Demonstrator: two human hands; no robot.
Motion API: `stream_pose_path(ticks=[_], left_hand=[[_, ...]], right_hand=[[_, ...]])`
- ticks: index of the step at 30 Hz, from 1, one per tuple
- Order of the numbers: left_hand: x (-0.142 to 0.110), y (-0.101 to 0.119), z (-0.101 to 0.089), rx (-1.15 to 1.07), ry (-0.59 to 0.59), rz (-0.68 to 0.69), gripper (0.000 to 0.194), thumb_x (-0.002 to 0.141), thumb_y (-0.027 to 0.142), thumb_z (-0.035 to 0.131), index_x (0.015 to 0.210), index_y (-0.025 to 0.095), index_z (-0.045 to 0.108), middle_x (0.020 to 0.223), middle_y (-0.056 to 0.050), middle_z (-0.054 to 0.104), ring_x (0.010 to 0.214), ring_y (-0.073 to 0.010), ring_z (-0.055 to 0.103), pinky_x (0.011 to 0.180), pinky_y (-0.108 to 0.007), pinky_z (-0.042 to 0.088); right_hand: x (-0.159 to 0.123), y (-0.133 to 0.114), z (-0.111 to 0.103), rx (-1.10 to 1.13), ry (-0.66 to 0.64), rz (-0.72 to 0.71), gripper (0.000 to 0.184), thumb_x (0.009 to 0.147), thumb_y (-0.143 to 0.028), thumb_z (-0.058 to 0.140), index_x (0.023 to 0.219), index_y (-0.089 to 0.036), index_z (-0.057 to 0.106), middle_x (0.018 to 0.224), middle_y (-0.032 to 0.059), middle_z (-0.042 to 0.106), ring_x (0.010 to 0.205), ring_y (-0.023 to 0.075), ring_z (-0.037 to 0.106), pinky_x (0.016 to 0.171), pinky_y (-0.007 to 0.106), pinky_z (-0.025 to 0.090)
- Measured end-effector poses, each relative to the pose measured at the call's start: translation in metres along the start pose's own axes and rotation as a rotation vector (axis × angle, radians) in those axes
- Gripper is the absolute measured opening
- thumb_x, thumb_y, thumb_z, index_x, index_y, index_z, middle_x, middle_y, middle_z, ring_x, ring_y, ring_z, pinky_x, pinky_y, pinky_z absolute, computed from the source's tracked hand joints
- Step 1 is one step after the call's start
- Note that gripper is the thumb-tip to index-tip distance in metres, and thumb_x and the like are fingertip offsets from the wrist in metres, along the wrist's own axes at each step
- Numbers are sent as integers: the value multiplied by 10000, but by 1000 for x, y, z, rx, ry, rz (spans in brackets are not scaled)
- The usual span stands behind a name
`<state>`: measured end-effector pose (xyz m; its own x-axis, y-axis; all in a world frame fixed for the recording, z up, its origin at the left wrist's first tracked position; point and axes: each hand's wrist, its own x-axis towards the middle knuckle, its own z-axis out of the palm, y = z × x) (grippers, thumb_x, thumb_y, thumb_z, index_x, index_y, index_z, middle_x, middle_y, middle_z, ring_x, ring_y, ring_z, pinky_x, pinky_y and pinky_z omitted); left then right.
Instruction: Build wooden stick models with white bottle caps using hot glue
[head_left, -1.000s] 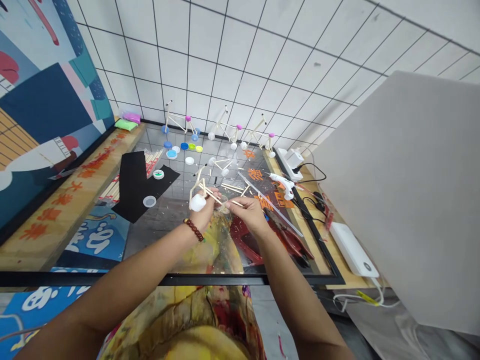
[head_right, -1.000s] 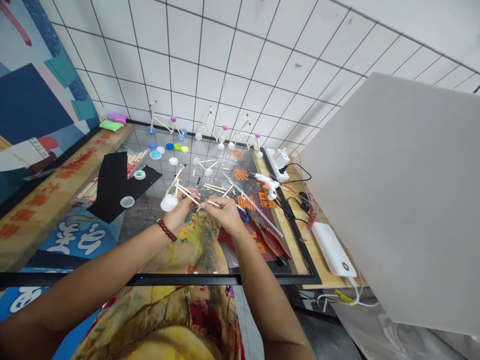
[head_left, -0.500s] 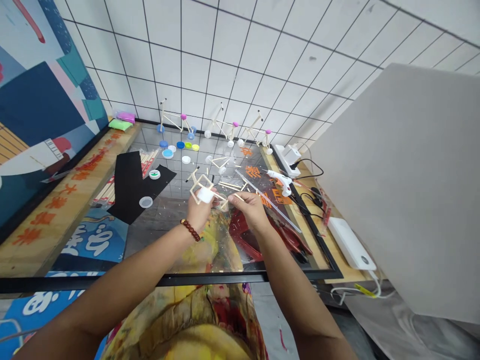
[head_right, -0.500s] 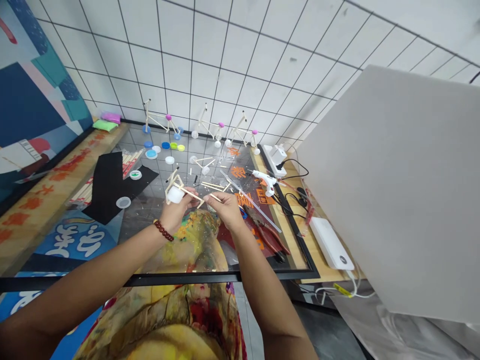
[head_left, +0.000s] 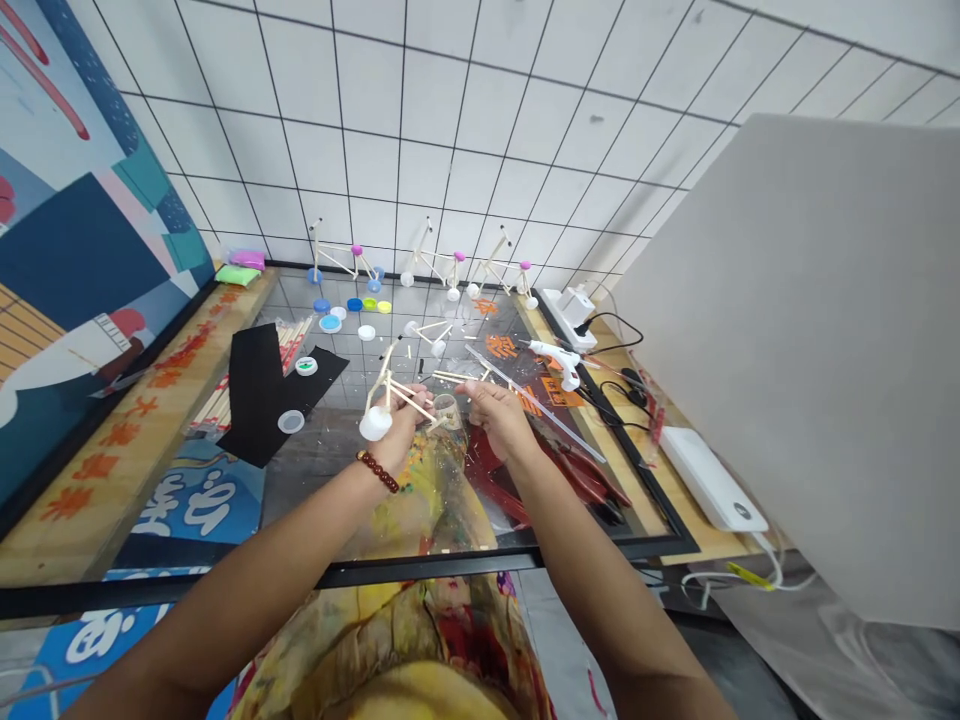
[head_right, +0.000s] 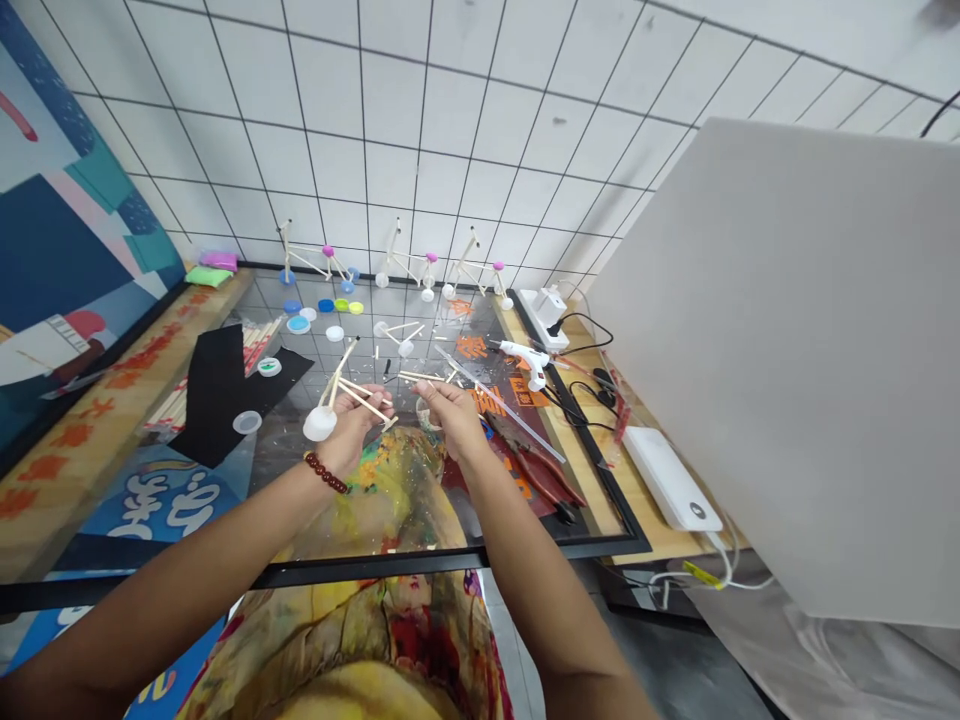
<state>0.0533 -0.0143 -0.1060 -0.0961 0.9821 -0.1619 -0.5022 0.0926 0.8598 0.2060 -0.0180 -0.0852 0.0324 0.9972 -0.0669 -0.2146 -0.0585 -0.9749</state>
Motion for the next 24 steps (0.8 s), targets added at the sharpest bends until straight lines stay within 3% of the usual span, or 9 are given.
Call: stream_pose_path(ticks=[3, 9, 13, 18, 21, 24], left_hand=[[1, 2, 0, 0, 3, -15, 308, 588, 293, 870, 770, 141, 674, 711, -14, 700, 624, -120, 650, 666, -278, 553], [-4, 10, 2, 14, -25, -43, 328, 548, 325, 906, 707, 124, 701, 657, -22, 696, 591, -116, 640, 642, -279, 564], [-6, 9, 2, 13, -37, -38, 345, 525, 342, 921, 682, 133, 696, 662, -16, 700, 593, -114, 647, 668, -283, 571], [-4, 1, 0, 5, -30, -7, 350, 543, 340, 923, 718, 145, 691, 691, -14, 707, 651, -123, 676, 731, -287, 573], [-4, 0, 0, 3, -53, 9, 359, 547, 359, 923, 734, 152, 697, 702, -16, 712, 669, -125, 681, 741, -282, 569], [-7, 3, 1, 6, -109, 15, 364, 527, 373, 926, 729, 156, 714, 735, -31, 732, 664, -134, 678, 726, -293, 570]], right_hand=[[0, 2, 3, -34, -18, -14, 447, 615, -590, 821, 712, -169, 707, 482, -95, 302, 474, 57, 187, 486, 253, 130], [-1, 4, 6, -132, -85, -43, 374, 590, -495, 851, 733, -170, 732, 629, -26, 595, 555, 80, 394, 521, 228, 280], [-2, 5, 6, -127, -84, -29, 333, 595, -455, 848, 741, -176, 741, 656, -14, 634, 588, 104, 470, 552, 242, 341], [1, 7, 6, -90, -9, -36, 358, 578, -455, 861, 745, -174, 716, 591, -42, 580, 521, 75, 388, 502, 228, 286], [4, 7, 5, 9, 74, -34, 423, 567, -507, 863, 771, -182, 686, 530, -78, 476, 467, 52, 279, 459, 225, 204], [4, 4, 3, 90, 70, 4, 460, 568, -558, 859, 738, -184, 651, 481, -112, 335, 445, 44, 196, 449, 231, 154]])
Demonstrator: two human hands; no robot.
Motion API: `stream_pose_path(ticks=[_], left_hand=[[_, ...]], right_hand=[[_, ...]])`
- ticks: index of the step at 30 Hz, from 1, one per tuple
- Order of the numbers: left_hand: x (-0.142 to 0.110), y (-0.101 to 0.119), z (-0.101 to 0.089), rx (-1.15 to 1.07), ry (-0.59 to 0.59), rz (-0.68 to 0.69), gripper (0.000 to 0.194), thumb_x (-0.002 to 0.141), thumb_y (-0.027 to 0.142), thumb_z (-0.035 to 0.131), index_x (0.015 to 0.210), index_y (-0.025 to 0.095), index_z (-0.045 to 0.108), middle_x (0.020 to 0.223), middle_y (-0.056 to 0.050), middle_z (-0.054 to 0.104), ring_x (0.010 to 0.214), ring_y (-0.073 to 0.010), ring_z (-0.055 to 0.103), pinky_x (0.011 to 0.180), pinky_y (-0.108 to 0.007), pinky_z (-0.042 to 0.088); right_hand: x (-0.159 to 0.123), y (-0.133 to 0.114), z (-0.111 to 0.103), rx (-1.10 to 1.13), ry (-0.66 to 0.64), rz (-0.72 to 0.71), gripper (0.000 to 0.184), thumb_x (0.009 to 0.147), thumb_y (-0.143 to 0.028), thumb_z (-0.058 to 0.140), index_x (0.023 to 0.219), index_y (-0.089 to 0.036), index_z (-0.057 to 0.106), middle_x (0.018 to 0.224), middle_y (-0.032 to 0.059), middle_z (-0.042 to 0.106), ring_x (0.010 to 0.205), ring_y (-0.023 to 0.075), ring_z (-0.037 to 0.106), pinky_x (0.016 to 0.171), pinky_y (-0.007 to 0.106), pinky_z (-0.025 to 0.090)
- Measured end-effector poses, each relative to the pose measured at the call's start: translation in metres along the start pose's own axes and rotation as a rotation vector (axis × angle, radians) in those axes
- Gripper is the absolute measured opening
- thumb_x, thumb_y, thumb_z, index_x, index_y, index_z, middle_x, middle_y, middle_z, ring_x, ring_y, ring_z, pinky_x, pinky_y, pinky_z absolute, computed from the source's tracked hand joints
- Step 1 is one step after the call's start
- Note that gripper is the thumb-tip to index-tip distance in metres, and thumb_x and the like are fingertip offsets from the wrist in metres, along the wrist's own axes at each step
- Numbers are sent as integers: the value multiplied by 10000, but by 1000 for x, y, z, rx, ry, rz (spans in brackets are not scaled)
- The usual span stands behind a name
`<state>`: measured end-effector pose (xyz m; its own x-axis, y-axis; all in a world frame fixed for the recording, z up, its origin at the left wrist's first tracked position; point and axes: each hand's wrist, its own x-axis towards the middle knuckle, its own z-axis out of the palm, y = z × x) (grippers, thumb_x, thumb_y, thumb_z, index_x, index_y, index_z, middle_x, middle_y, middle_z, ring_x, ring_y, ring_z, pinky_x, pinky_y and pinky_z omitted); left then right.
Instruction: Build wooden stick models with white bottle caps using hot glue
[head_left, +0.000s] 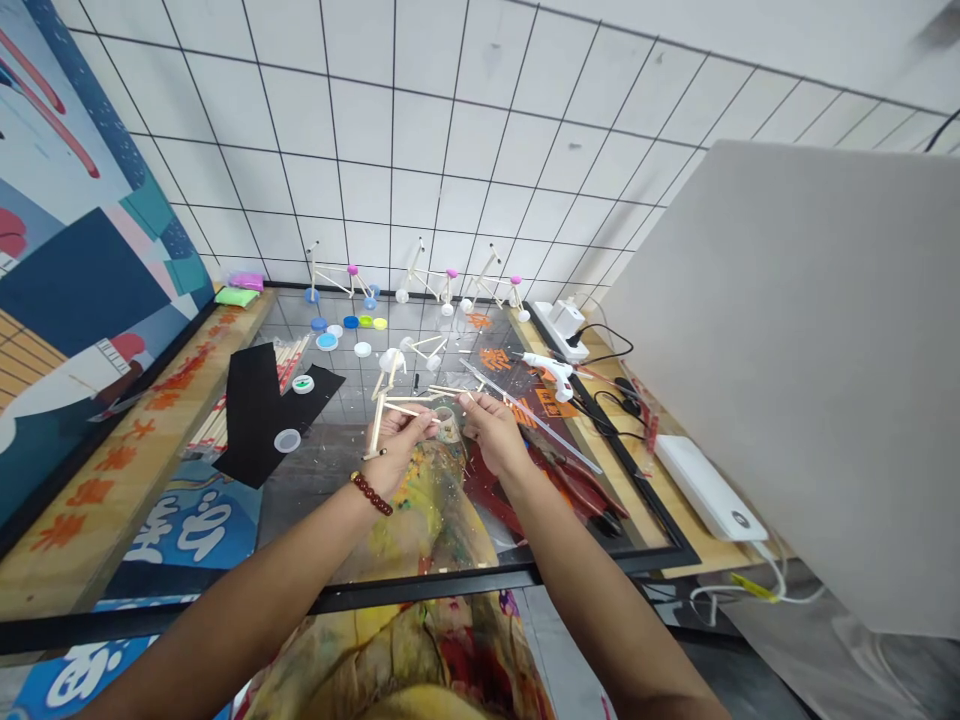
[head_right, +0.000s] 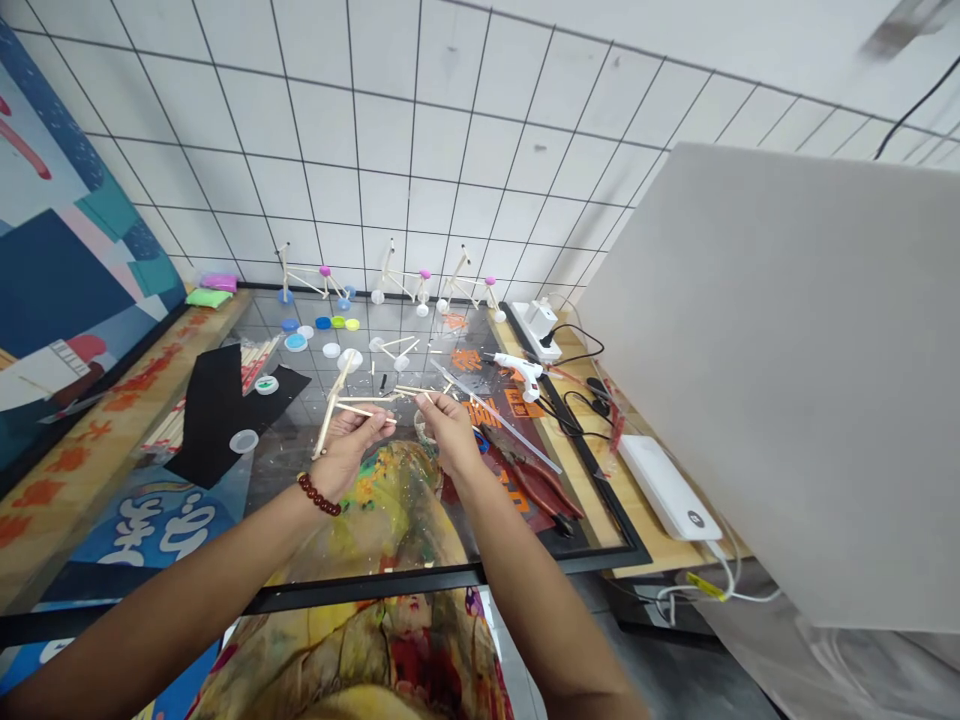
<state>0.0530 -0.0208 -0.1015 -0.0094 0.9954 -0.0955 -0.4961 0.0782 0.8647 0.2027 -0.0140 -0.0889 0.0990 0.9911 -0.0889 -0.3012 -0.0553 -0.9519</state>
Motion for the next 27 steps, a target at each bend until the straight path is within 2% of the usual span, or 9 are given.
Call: stream_pose_path(ticks=[3, 9, 12, 16, 18, 22, 24, 27], left_hand=[[-2, 2, 0, 37, -69, 39, 320, 557, 367, 909, 734, 158, 744, 746, -49, 744, 661, -143, 667, 703, -294, 559], [4, -1, -7, 146, -63, 218, 160, 642, 288, 850, 739, 195, 764, 953, -47, 743, 845, -170, 667, 756, -279, 528], [8, -2, -10, 175, -60, 250, 129, 655, 272, 840, 736, 203, 766, 932, -41, 739, 875, -180, 666, 800, -294, 526], [8, 1, -9, 195, -82, 272, 128, 636, 267, 854, 708, 203, 769, 918, -47, 740, 932, -196, 666, 858, -302, 518], [6, 3, -6, 202, -92, 272, 152, 632, 286, 857, 712, 195, 765, 919, -49, 738, 906, -192, 667, 831, -299, 524], [-3, 8, 4, 125, -58, 126, 298, 604, 324, 874, 835, 185, 749, 842, -18, 721, 715, -125, 625, 683, -250, 510], [-9, 9, 8, 53, -69, 19, 370, 581, 306, 885, 895, 181, 735, 840, -12, 717, 720, -111, 622, 690, -236, 506], [-15, 10, 10, 27, -97, -114, 403, 542, 244, 874, 907, 156, 725, 886, -40, 715, 782, -133, 641, 727, -259, 518]], right_hand=[[-3, -5, -1, 14, -73, 43, 453, 564, -544, 872, 659, -181, 617, 465, -118, 294, 444, 42, 189, 458, 237, 155], [-10, -7, 1, -106, -198, 86, 401, 572, -502, 881, 679, -167, 687, 487, -79, 440, 456, 51, 262, 477, 243, 164], [-10, -5, 1, -112, -215, 101, 407, 567, -500, 881, 724, -161, 717, 534, -65, 503, 464, 47, 267, 483, 244, 162], [-10, -4, 2, -105, -261, 107, 388, 596, -492, 867, 683, -150, 706, 519, -74, 459, 470, 44, 246, 486, 244, 148], [-12, -3, 6, -81, -250, 66, 380, 592, -477, 871, 647, -148, 689, 508, -76, 448, 476, 45, 255, 491, 238, 173], [-16, 1, 18, -4, -162, -82, 356, 623, -472, 849, 629, -163, 672, 525, -62, 491, 510, 68, 355, 537, 235, 298], [-17, 3, 21, 1, -119, -142, 328, 650, -460, 830, 636, -171, 676, 549, -49, 528, 544, 90, 427, 572, 244, 356], [-14, 4, 16, -77, -27, -243, 266, 689, -429, 800, 689, -181, 704, 625, -24, 602, 603, 118, 495, 605, 257, 396]])
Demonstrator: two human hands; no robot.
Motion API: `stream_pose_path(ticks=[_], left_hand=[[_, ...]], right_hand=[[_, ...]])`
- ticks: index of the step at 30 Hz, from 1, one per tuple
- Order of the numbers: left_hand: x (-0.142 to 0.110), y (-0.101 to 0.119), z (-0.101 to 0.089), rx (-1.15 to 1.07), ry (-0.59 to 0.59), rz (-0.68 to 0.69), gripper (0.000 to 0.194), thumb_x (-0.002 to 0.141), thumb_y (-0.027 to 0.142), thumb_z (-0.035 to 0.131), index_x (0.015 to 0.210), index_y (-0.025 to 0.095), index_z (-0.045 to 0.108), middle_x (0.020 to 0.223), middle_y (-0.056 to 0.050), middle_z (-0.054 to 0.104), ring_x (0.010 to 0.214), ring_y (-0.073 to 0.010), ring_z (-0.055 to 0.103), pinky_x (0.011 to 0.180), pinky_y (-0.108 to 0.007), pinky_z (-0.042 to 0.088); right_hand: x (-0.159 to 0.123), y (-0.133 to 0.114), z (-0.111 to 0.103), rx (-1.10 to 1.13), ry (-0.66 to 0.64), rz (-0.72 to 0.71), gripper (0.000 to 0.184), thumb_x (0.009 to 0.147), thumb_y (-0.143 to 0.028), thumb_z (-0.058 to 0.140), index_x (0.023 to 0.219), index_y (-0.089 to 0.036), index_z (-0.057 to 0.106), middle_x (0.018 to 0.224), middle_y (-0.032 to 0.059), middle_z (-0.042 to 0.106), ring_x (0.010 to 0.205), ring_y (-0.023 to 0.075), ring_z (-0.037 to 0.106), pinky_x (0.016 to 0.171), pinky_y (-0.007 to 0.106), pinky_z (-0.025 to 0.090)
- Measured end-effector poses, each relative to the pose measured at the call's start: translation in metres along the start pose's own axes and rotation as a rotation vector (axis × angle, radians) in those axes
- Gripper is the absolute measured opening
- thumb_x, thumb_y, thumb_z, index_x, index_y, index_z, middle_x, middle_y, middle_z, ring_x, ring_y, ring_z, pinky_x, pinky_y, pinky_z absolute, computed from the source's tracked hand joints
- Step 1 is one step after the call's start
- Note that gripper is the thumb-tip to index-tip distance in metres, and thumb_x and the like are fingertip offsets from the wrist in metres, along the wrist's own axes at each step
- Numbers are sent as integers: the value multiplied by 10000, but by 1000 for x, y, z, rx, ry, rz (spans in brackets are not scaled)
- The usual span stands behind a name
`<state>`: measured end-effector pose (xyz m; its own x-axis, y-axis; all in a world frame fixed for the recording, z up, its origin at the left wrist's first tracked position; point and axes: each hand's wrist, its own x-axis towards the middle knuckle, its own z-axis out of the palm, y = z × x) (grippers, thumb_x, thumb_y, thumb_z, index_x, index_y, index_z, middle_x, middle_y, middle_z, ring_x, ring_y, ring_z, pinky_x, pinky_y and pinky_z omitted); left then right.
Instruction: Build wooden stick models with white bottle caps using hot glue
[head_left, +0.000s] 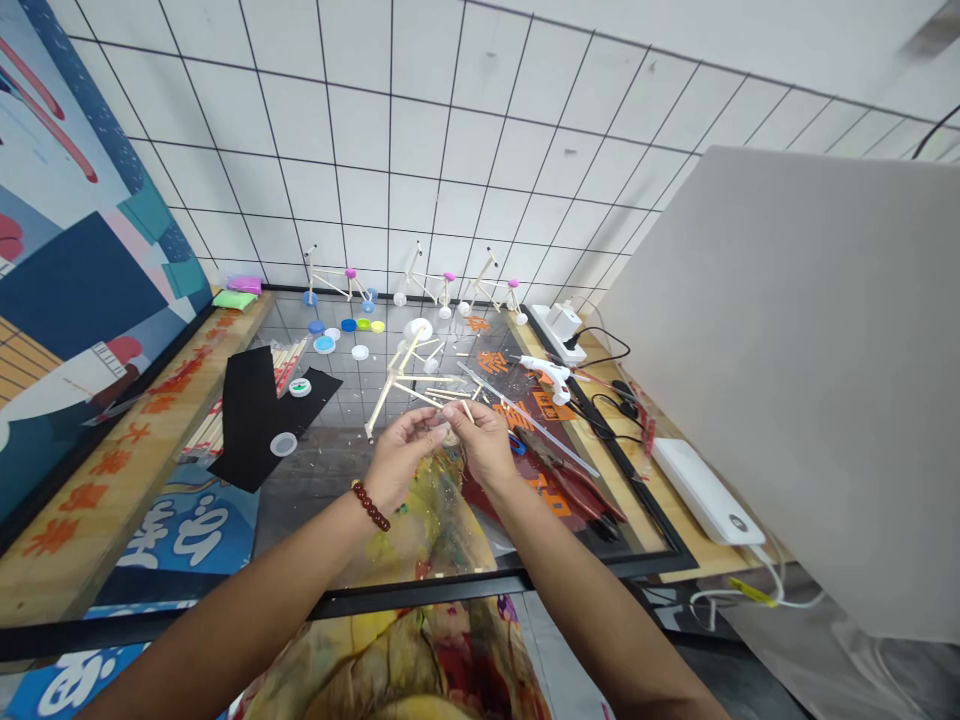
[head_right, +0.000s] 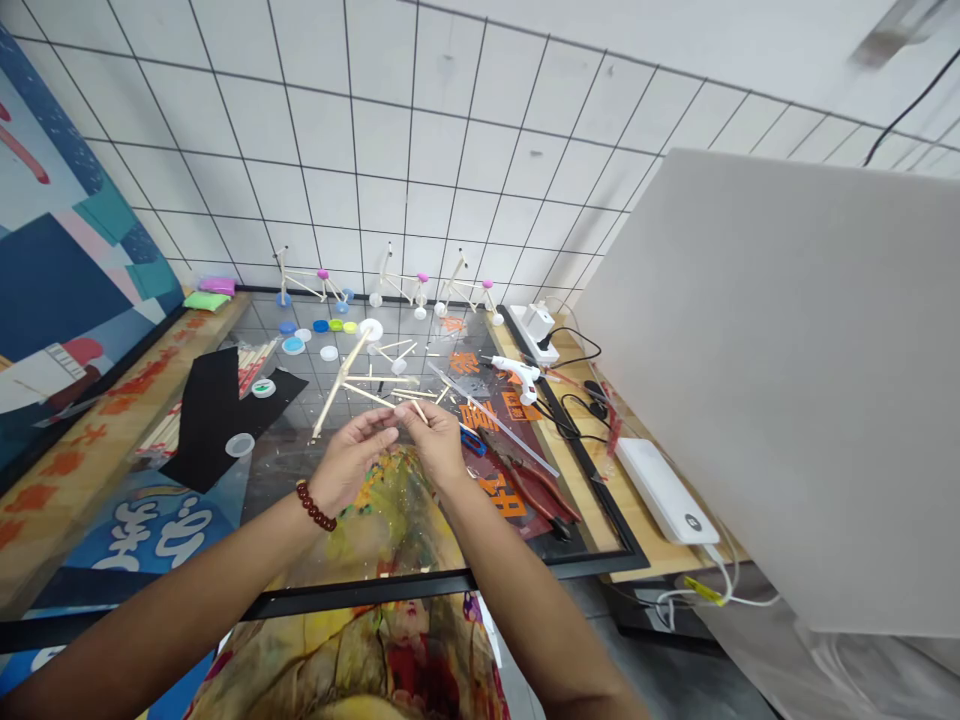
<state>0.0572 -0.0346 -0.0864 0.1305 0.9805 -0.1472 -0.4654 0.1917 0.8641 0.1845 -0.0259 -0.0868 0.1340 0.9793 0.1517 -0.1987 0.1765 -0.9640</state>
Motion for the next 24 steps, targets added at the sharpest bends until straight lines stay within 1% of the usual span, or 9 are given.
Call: stream_pose_path(ticks=[3, 5, 7, 11, 13, 15, 18, 21, 24], left_hand=[[-4, 0, -3, 78, 74, -21, 283, 545, 185, 786, 808, 145, 690, 789, -23, 671, 680, -124, 604, 674, -271, 498], [-7, 1, -6, 133, 128, 53, 161, 580, 165, 712, 713, 164, 621, 711, 17, 604, 611, -99, 541, 638, -252, 456], [-12, 6, -8, 241, 129, 237, 131, 620, 141, 670, 682, 180, 561, 697, 34, 549, 620, -94, 501, 639, -241, 422], [-17, 21, -11, 523, 99, 770, 220, 688, 96, 683, 837, 201, 559, 816, 22, 521, 738, -118, 510, 732, -266, 428], [-13, 29, -15, 589, 167, 889, 317, 702, 123, 728, 961, 211, 566, 890, 6, 532, 793, -132, 531, 775, -284, 446], [-5, 35, -19, 633, 223, 864, 531, 671, 187, 803, 1140, 215, 557, 1036, -39, 580, 948, -176, 575, 870, -323, 463], [8, 39, -25, 555, 123, 633, 811, 591, 294, 884, 1301, 208, 503, 1254, -108, 591, 1180, -252, 567, 1016, -391, 438], [15, 39, -28, 370, -20, 387, 716, 583, 360, 890, 1206, 186, 582, 1141, -95, 660, 1070, -244, 638, 950, -387, 494], [16, 38, -28, 255, -13, 312, 517, 582, 364, 891, 1001, 172, 656, 938, -43, 693, 853, -180, 663, 820, -329, 533]], right_hand=[[7, -2, -15, -114, 106, -93, 224, 710, -408, 777, 730, -190, 726, 642, -23, 614, 610, 122, 502, 612, 262, 401], [13, -4, -26, -143, 183, -134, 209, 720, -399, 768, 737, -194, 731, 642, -27, 611, 618, 124, 512, 632, 267, 410], [17, -6, -34, -159, 248, -171, 196, 726, -386, 765, 743, -193, 735, 662, -24, 621, 645, 128, 528, 658, 272, 419], [18, -7, -38, -217, 268, -226, 174, 749, -365, 752, 743, -192, 740, 681, -14, 637, 680, 142, 551, 674, 279, 431], [15, -8, -35, -246, 227, -244, 163, 768, -360, 741, 748, -198, 742, 694, -8, 653, 684, 147, 566, 675, 284, 445], [10, -10, -31, -290, 165, -272, 145, 784, -348, 731, 762, -205, 749, 710, 1, 676, 682, 152, 583, 675, 291, 459], [4, -13, -25, -351, 52, -335, 126, 812, -320, 707, 767, -212, 754, 724, 10, 706, 690, 162, 611, 685, 302, 473], [2, -12, -23, -367, -28, -365, 125, 826, -302, 690, 768, -214, 756, 742, 15, 723, 704, 170, 628, 689, 306, 482], [2, -8, -22, -360, -55, -353, 132, 824, -316, 691, 777, -213, 759, 757, 20, 724, 698, 168, 618, 669, 302, 479]])
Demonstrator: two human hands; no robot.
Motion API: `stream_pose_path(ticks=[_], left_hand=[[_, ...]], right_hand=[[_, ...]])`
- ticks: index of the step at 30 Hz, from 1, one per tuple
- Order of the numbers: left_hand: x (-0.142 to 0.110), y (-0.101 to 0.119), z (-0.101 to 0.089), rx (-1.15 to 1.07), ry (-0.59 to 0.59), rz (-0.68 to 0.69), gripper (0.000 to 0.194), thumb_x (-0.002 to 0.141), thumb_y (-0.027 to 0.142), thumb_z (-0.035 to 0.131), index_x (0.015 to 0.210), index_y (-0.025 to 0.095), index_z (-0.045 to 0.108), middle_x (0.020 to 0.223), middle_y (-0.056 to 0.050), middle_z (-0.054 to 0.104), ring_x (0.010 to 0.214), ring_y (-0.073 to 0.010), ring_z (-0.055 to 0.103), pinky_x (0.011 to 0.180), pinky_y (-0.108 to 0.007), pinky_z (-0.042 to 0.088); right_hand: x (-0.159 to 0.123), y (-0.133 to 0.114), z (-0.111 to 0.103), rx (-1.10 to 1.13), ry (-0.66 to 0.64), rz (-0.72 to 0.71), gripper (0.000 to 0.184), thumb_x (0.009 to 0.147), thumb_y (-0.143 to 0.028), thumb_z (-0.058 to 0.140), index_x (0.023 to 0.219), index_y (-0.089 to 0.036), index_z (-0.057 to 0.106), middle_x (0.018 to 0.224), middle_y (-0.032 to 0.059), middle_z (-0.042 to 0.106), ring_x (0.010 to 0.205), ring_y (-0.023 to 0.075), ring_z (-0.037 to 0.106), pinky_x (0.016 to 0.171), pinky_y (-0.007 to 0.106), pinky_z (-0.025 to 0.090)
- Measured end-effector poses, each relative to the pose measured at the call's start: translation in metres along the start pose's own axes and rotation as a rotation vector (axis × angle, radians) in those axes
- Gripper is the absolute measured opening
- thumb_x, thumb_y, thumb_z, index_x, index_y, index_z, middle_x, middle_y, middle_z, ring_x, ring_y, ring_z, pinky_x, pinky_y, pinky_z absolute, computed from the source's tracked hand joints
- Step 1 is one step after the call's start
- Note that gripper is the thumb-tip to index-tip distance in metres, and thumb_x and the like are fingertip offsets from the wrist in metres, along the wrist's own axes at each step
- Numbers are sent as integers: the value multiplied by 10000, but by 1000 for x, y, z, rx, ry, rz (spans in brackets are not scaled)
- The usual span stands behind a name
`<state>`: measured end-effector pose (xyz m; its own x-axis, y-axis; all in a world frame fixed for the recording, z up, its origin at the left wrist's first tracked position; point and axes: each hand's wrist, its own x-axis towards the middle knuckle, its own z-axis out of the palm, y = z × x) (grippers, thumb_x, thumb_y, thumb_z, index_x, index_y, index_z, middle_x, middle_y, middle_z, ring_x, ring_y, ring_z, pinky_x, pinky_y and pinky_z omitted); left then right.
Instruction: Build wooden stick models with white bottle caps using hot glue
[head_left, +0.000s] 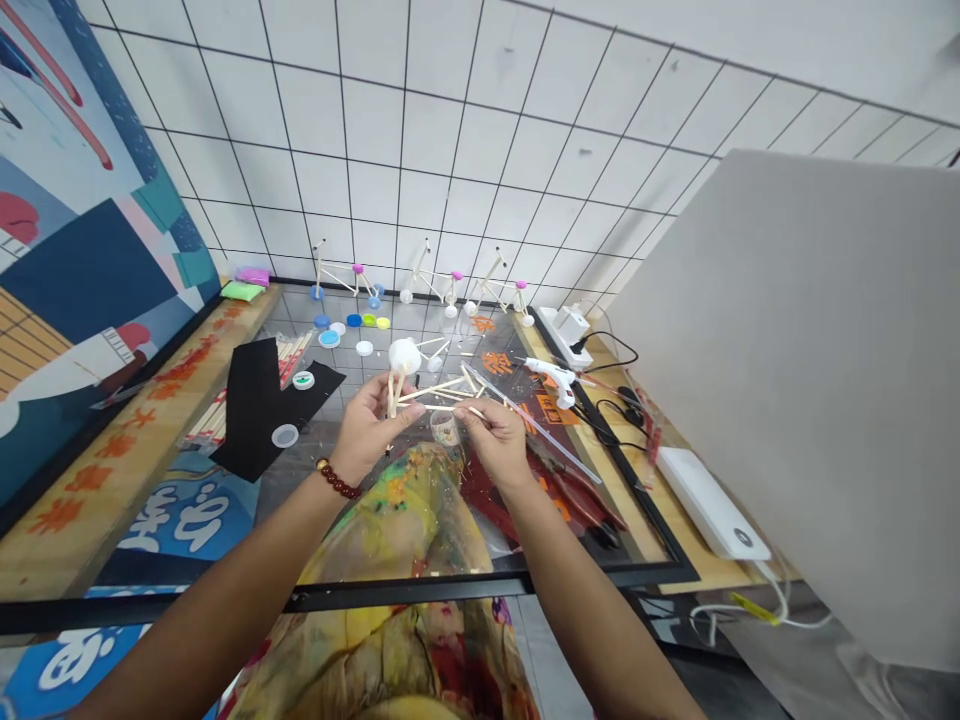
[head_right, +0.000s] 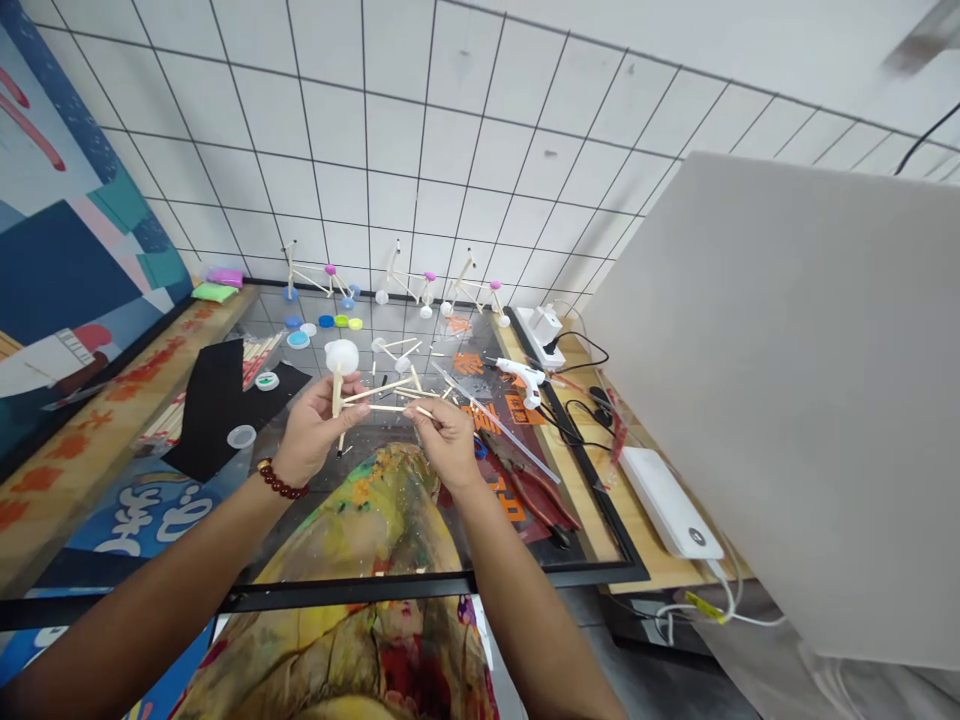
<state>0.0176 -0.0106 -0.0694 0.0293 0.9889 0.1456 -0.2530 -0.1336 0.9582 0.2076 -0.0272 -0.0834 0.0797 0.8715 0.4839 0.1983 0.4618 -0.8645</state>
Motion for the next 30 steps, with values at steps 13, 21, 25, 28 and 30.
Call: stream_pose_path(ticks=[13, 21, 25, 28, 30], left_hand=[[-3, 5, -1, -46, -45, 6, 561, 416, 223, 962, 900, 170, 684, 812, -31, 747, 733, -167, 681, 689, -272, 553], [-8, 7, -1, -10, -130, 27, 458, 495, 250, 945, 880, 175, 707, 766, -28, 738, 646, -147, 650, 608, -253, 536], [-8, 6, 0, -10, -132, 35, 420, 526, 278, 934, 865, 180, 705, 756, -32, 735, 628, -139, 641, 598, -251, 533], [-8, 5, 0, 0, -124, 32, 415, 535, 288, 931, 866, 183, 705, 761, -36, 739, 625, -142, 642, 595, -255, 537], [-9, 5, 0, 4, -123, 35, 424, 534, 293, 932, 876, 184, 707, 766, -38, 744, 630, -148, 649, 598, -260, 542]], right_hand=[[11, -8, -16, 343, -10, 267, 626, 562, -370, 879, 1137, -238, 670, 568, -118, 233, 520, 76, 186, 498, 230, 228], [5, 0, -28, 380, -200, 305, 695, 524, -392, 905, 1178, -265, 707, 574, -104, 266, 537, 83, 197, 530, 247, 179], [6, 1, -27, 390, -205, 288, 634, 515, -368, 910, 1117, -273, 736, 569, -104, 273, 542, 84, 226, 542, 247, 207], [7, 0, -28, 424, -224, 265, 581, 531, -327, 911, 1089, -286, 751, 579, -102, 263, 543, 78, 219, 545, 239, 193], [7, -1, -28, 441, -226, 255, 563, 539, -316, 912, 1080, -290, 757, 585, -100, 259, 543, 74, 212, 547, 236, 181]])
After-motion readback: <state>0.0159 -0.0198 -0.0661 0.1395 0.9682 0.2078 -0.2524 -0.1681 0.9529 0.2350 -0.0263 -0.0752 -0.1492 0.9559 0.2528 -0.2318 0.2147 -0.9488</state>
